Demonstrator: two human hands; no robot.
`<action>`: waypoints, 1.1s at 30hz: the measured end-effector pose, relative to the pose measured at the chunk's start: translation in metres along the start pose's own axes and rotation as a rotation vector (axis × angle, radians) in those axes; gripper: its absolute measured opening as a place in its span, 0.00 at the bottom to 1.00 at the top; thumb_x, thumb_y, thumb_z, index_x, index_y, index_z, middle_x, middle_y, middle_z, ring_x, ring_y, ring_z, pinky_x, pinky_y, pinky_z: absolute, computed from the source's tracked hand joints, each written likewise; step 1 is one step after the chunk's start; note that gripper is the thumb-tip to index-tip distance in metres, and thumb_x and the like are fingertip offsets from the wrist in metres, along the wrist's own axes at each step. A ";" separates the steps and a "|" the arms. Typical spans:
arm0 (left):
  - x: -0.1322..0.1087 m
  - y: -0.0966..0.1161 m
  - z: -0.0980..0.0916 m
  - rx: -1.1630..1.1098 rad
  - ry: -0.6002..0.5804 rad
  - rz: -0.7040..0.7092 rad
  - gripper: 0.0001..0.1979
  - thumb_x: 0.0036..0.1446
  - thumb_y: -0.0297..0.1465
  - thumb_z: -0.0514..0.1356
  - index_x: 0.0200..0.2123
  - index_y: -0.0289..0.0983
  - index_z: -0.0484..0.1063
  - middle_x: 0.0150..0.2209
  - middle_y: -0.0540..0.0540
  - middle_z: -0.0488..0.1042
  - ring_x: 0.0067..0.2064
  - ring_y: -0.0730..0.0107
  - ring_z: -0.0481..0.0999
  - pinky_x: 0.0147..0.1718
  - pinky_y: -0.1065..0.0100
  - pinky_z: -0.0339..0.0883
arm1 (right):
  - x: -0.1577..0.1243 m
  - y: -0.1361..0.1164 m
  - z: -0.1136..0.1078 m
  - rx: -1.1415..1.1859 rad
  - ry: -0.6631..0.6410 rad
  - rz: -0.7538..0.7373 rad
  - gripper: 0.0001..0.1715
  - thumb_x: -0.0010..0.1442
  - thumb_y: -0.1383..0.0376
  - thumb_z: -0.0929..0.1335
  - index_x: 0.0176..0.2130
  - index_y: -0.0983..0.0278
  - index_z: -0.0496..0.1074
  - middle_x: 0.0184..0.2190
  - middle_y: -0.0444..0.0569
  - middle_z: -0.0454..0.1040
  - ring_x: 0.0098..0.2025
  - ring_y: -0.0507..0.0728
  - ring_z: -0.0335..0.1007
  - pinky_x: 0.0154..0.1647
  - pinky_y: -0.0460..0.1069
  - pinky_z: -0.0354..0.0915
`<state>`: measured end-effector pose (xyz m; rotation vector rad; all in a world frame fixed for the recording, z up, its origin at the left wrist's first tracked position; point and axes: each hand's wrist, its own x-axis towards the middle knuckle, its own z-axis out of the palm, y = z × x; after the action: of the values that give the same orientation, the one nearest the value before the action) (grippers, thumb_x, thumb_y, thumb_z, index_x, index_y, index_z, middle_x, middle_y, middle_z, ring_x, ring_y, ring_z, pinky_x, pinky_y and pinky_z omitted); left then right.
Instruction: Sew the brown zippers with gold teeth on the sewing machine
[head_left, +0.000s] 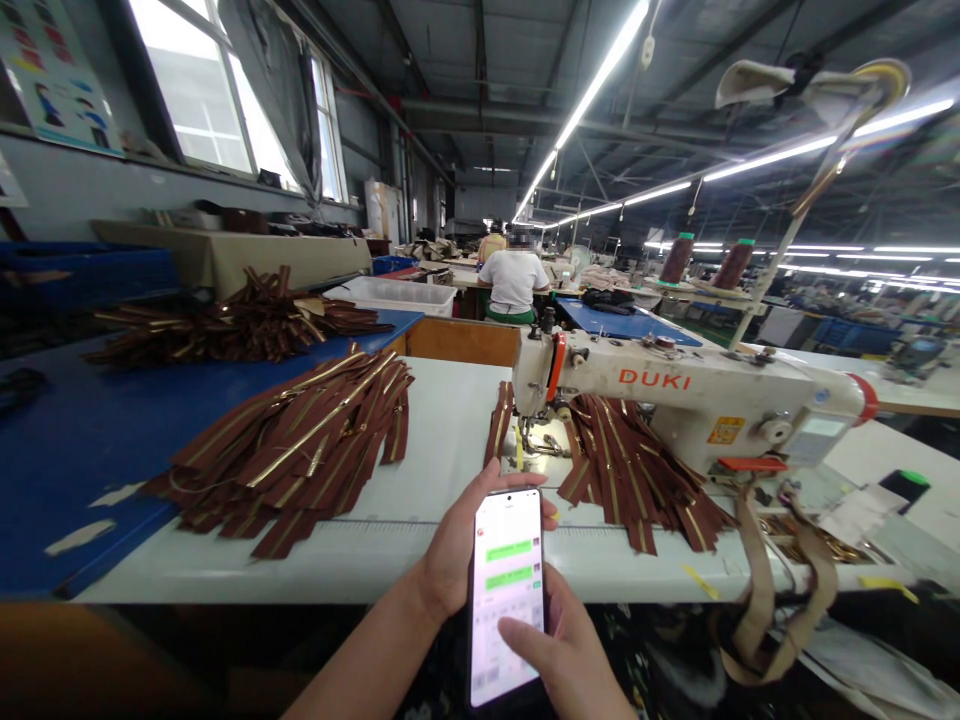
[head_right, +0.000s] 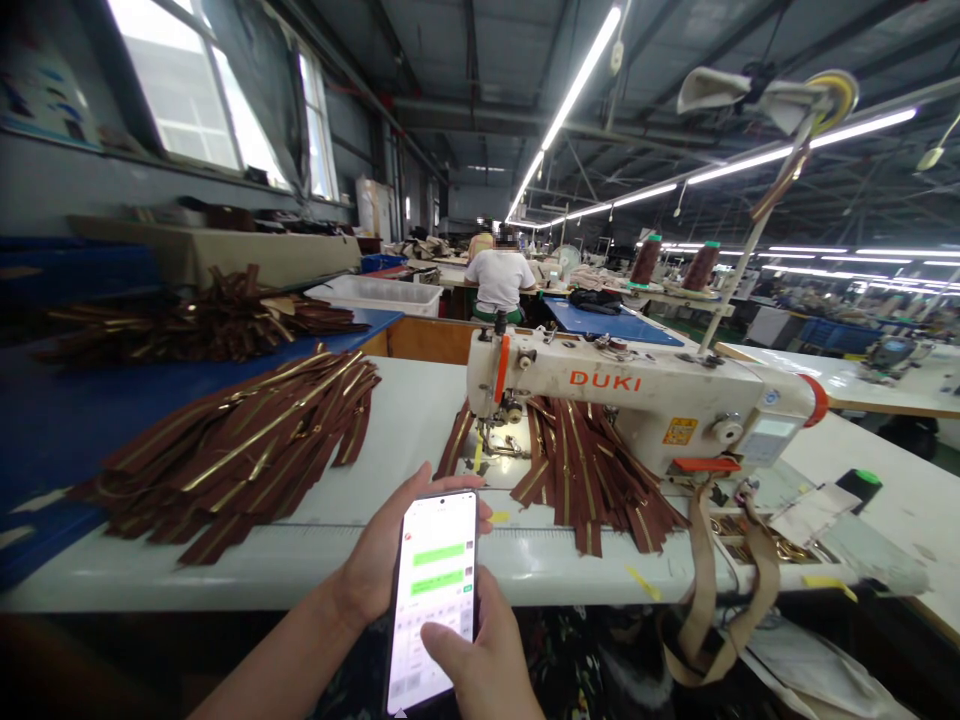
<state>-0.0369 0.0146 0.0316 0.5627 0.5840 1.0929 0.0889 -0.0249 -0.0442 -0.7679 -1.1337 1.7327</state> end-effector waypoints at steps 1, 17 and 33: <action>0.000 0.000 0.000 -0.003 -0.004 -0.003 0.21 0.62 0.40 0.50 0.45 0.27 0.71 0.35 0.34 0.76 0.33 0.60 0.76 0.31 0.66 0.69 | 0.000 0.000 -0.001 0.019 -0.008 0.002 0.24 0.48 0.67 0.72 0.46 0.65 0.69 0.37 0.49 0.77 0.37 0.60 0.72 0.41 0.53 0.64; 0.001 -0.002 -0.002 0.005 -0.024 0.014 0.21 0.63 0.39 0.50 0.44 0.28 0.72 0.34 0.35 0.76 0.34 0.60 0.77 0.31 0.66 0.69 | 0.000 0.001 0.000 0.053 0.000 0.011 0.24 0.46 0.66 0.73 0.45 0.65 0.71 0.34 0.49 0.77 0.35 0.59 0.72 0.38 0.52 0.64; 0.001 0.002 -0.005 -0.046 -0.010 -0.012 0.23 0.62 0.44 0.51 0.42 0.29 0.73 0.32 0.36 0.77 0.31 0.61 0.77 0.28 0.68 0.68 | -0.002 0.005 -0.005 0.055 -0.038 0.048 0.29 0.38 0.73 0.71 0.43 0.65 0.69 0.32 0.46 0.78 0.31 0.56 0.73 0.31 0.48 0.63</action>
<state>-0.0410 0.0164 0.0293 0.5236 0.5512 1.0885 0.0923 -0.0257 -0.0508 -0.7369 -1.0964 1.8180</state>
